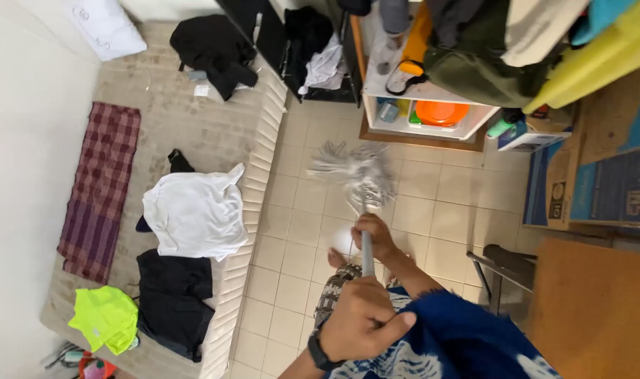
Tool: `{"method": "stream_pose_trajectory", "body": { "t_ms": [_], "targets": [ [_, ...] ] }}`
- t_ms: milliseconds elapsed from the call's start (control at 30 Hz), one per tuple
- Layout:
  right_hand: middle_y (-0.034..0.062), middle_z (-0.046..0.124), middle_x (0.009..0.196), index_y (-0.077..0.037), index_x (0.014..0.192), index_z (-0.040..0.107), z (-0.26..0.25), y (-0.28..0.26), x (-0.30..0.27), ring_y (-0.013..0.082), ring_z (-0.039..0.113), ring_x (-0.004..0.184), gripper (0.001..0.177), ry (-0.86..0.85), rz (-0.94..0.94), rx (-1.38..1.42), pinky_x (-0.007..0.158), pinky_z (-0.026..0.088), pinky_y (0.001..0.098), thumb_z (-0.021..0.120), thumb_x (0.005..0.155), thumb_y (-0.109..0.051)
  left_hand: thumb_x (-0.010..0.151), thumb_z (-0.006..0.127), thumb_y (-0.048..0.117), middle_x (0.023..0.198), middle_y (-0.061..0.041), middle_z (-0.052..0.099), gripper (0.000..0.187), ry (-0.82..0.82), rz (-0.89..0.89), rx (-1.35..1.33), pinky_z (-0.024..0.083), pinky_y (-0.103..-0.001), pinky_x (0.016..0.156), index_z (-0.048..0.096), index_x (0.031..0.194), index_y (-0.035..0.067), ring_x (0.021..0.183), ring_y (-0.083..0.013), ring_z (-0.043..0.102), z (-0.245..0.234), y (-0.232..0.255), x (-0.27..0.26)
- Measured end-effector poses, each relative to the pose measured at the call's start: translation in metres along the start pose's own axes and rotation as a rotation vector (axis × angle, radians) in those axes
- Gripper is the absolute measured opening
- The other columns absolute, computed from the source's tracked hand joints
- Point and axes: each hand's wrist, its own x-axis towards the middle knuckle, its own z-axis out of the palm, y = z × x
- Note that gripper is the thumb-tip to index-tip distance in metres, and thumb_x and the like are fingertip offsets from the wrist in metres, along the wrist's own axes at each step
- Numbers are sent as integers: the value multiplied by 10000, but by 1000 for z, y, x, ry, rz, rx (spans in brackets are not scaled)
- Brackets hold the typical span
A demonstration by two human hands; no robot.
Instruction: The person mops the tiled floor of a cluttered room using a white string mop. They move the mop back and forth across the floor, navigating around furniture and scattered items.
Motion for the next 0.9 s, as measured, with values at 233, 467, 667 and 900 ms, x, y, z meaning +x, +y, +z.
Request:
{"method": "stream_pose_trajectory", "body": {
  "t_ms": [233,467,667,900],
  "targets": [
    [9,302,486,-119,481,305,23,23,-7,164,322,496,371,256,-11,-345,564,322,305,519,698,93,1016,624,102,484,7,297,577,4,-24,-447,226,-321,537,311,531,104,458,-147,223,-96,-44,-13],
    [32,285,502,-84,516,280,116,32,30,167,296,493,354,267,70,-385,509,268,331,522,684,112,1013,623,123,485,-15,270,572,210,-99,-547,235,-332,551,301,541,97,467,-143,198,-195,-85,-39],
    [-5,331,479,-121,493,340,224,-6,110,133,294,471,339,146,-16,-51,493,254,303,515,670,109,1041,600,208,460,1,351,560,313,-100,-258,357,-355,572,400,530,95,405,-160,290,-271,-60,-58],
    [-10,435,510,-142,517,368,247,-6,177,132,357,458,257,-282,-173,167,461,326,301,597,542,-28,1037,621,169,481,0,264,571,355,30,2,348,-330,608,291,577,100,426,-168,238,-288,-57,-31]
  ]
}}
